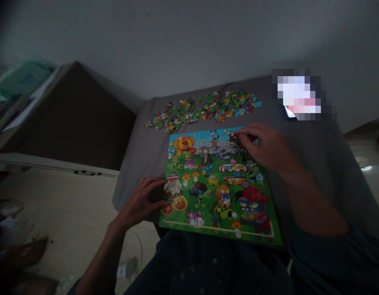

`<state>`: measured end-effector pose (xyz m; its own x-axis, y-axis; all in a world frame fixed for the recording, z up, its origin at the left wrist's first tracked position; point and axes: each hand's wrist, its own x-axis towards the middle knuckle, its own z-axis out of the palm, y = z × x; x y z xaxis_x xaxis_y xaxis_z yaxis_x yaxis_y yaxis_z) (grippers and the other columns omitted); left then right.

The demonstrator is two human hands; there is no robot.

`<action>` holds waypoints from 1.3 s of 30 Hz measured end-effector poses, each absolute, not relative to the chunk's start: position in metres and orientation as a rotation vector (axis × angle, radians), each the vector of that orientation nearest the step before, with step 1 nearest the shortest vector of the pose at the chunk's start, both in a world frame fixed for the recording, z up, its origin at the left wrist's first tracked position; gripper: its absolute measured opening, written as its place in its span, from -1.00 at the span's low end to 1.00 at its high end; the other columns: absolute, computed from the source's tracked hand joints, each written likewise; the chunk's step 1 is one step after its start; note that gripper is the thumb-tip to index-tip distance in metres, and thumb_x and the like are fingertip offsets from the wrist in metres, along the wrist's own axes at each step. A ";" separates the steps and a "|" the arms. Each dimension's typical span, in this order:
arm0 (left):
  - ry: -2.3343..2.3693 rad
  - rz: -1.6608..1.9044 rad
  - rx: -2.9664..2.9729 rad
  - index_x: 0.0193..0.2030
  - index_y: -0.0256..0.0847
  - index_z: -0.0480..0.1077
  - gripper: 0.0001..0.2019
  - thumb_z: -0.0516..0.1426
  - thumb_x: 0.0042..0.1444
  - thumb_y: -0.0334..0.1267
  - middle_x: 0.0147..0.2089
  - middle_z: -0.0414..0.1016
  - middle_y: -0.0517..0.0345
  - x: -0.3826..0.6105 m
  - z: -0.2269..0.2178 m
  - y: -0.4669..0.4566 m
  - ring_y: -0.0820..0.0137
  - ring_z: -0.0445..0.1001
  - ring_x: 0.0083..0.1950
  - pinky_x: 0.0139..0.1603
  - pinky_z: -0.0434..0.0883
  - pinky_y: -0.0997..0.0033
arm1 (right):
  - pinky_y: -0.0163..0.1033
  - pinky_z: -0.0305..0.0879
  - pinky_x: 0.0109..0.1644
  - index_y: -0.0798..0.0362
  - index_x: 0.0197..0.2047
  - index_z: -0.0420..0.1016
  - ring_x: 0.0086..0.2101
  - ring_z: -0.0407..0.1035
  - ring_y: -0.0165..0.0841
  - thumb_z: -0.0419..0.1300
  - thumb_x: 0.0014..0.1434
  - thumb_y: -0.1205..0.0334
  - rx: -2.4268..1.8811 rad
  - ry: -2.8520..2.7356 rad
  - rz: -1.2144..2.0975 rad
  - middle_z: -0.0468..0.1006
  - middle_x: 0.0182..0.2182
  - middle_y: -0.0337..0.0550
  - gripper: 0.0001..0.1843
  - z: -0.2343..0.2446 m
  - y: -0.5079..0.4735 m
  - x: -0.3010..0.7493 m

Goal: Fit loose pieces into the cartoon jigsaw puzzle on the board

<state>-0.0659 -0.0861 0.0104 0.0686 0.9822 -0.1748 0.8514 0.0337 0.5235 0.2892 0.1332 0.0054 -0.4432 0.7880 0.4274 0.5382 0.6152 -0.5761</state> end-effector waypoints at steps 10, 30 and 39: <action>1.908 0.490 1.929 0.19 0.04 0.44 -0.63 0.26 0.26 -0.06 0.11 0.48 0.09 -0.080 0.011 -0.062 0.19 0.43 0.18 0.23 0.46 0.05 | -0.09 0.46 -0.18 -0.04 -0.13 0.65 -0.22 0.57 -0.17 0.17 0.33 0.19 -1.000 -2.138 0.479 0.68 -0.19 -0.10 -0.80 0.003 0.134 0.289; 2.137 0.387 1.934 0.19 -0.22 0.39 -0.61 0.20 0.32 -0.07 0.18 0.46 -0.05 -0.109 -0.009 0.135 0.19 0.52 0.11 0.11 0.54 0.02 | -0.09 0.48 -0.14 0.00 -0.14 0.65 -0.19 0.57 -0.20 0.13 0.36 0.18 -1.013 -2.128 0.526 0.67 -0.17 -0.05 -0.75 0.000 0.139 0.288; 2.080 0.354 1.926 0.17 -0.22 0.40 -0.63 0.20 0.33 -0.08 0.16 0.48 -0.04 -0.114 -0.013 0.135 0.22 0.53 0.07 0.09 0.56 0.05 | -0.07 0.46 -0.09 0.00 -0.14 0.64 -0.17 0.56 -0.20 0.12 0.37 0.17 -1.017 -2.127 0.592 0.67 -0.17 -0.03 -0.75 0.007 0.136 0.287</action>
